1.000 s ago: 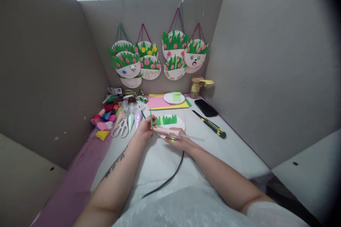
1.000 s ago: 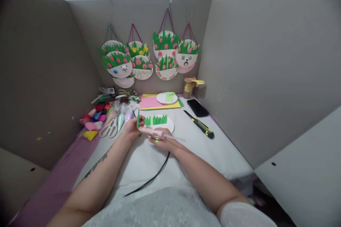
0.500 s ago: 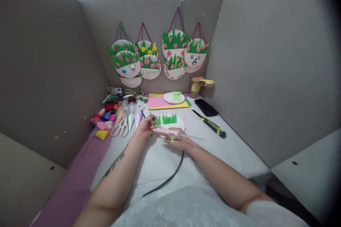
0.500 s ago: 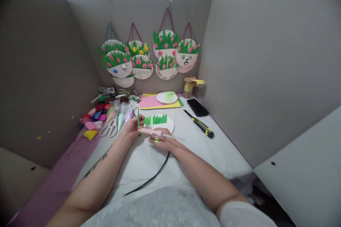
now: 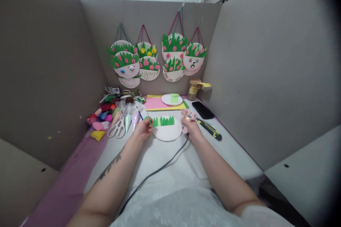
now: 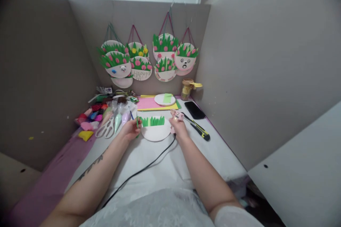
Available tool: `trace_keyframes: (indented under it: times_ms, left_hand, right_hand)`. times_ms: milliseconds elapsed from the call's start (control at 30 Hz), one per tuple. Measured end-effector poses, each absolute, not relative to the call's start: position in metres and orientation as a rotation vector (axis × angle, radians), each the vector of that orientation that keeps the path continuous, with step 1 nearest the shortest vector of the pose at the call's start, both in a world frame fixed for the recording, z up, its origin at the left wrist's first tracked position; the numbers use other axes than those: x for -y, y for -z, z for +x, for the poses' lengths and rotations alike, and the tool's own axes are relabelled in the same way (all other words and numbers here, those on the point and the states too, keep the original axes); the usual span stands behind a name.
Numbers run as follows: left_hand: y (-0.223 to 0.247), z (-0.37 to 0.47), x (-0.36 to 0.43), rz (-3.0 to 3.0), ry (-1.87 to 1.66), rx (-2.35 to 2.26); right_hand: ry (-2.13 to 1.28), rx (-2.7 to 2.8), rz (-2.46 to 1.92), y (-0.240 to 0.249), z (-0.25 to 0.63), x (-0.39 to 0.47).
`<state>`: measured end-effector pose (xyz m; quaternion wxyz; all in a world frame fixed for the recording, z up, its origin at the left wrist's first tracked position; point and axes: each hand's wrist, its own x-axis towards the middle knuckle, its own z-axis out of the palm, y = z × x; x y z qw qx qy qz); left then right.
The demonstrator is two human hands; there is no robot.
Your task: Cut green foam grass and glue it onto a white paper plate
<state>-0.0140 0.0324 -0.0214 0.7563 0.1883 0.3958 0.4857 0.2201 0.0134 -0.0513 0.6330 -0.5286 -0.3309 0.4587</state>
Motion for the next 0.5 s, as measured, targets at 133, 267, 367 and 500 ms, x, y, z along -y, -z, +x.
trace_keyframes:
  times_ms: [133,267,367,500]
  left_hand:
    - [0.031,-0.01,-0.034,0.414,-0.981,-0.95]
    - [0.036,-0.007,-0.032,0.432,-0.96,-0.971]
    - [0.034,-0.004,-0.029,0.453,-0.967,-0.981]
    - [0.027,0.0,-0.026,0.478,-1.032,-0.973]
  right_hand:
    - [-1.075,0.793,-1.243,0.062,0.233,-0.026]
    - [-1.085,0.809,-1.248,0.067,0.23,-0.026]
    - [-1.087,0.784,-1.247,0.068,0.226,-0.025]
    - [-1.035,0.699,-1.19,0.067,0.225,-0.025]
